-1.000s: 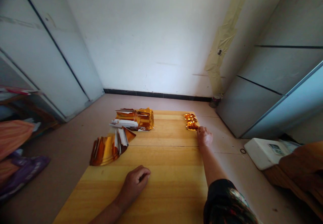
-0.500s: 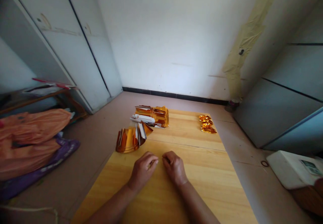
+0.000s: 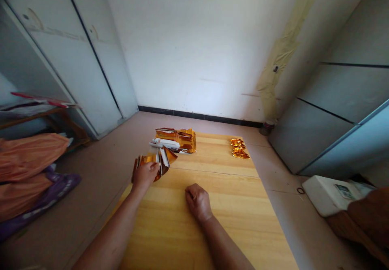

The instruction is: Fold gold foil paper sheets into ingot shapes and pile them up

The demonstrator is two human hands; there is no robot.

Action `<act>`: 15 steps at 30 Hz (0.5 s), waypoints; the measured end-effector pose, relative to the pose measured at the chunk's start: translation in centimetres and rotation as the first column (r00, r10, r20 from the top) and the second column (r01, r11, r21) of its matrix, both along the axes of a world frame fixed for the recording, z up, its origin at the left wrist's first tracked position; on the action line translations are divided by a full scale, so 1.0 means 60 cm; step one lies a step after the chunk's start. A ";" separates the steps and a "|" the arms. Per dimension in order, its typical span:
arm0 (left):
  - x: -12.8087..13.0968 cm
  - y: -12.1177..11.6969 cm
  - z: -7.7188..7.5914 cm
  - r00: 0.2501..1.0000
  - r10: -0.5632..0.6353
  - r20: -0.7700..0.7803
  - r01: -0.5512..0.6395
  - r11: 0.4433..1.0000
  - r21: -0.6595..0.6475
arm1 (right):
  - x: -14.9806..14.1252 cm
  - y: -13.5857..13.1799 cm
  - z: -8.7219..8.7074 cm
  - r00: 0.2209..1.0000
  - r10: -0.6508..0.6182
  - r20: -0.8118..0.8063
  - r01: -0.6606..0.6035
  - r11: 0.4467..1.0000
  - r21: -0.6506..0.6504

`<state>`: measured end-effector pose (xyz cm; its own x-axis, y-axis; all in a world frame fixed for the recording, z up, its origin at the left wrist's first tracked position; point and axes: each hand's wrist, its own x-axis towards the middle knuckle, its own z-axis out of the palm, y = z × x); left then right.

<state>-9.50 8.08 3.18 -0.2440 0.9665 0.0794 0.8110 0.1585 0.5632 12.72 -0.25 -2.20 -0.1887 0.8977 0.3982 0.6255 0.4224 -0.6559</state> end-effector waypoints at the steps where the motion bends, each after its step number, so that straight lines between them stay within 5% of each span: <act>1: 0.001 0.002 -0.004 0.999 0.027 0.032 -0.028 0.999 0.029 | -0.001 0.000 0.001 1.000 -0.004 0.000 0.004 1.000 0.000; 6: 0.006 0.013 -0.021 0.981 0.159 0.111 -0.176 0.970 0.170 | -0.003 0.001 0.002 1.000 -0.015 0.010 0.015 1.000 0.006; 11: 0.009 0.022 -0.018 0.998 0.033 0.046 -0.033 0.999 0.006 | -0.004 0.002 0.000 0.999 -0.018 0.032 0.017 1.000 0.015; 15: 0.011 0.020 -0.021 0.990 0.066 0.126 -0.061 0.997 -0.037 | -0.004 0.002 0.001 0.999 -0.018 0.044 0.018 1.000 0.014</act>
